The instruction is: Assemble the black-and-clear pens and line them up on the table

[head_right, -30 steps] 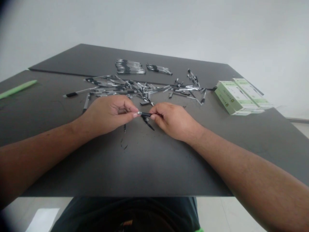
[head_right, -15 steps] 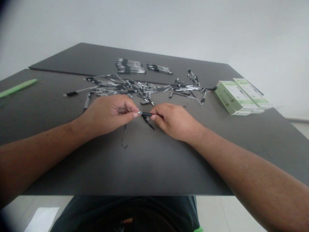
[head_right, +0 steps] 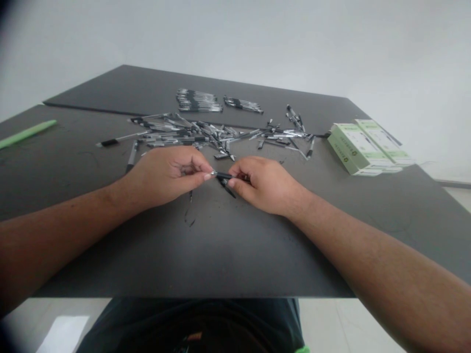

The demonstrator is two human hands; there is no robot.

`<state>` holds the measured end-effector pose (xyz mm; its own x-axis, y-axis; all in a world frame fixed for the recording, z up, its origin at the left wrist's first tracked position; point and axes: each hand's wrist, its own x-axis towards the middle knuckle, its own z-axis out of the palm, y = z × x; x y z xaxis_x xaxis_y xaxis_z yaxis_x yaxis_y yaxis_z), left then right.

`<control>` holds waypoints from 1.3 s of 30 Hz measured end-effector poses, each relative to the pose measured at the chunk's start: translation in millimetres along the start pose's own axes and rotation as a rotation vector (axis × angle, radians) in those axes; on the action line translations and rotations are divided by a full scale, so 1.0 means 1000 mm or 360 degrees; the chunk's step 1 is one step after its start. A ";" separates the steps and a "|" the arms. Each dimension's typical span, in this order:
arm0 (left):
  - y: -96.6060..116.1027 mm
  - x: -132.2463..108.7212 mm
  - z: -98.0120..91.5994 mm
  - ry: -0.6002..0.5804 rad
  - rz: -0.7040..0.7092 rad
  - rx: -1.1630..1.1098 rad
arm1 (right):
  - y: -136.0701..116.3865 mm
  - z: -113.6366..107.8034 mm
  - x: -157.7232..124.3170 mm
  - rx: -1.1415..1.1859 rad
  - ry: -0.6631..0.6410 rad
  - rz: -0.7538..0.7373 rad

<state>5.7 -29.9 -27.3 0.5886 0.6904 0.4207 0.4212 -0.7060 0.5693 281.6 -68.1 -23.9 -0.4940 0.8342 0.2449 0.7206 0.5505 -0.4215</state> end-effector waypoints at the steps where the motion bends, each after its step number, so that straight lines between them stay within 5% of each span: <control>1: 0.000 0.000 0.000 -0.0007 -0.0003 0.0002 | 0.000 0.000 0.000 0.0004 0.0014 0.0026; 39: -0.002 -0.002 -0.004 -0.0117 0.0009 0.0093 | -0.001 0.001 0.000 0.0053 -0.0028 -0.0105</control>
<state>1.4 -29.1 -26.5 0.6391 0.6746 0.3694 0.4562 -0.7192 0.5241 280.9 -68.7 -24.5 -0.5486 0.7952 0.2581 0.6698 0.6028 -0.4336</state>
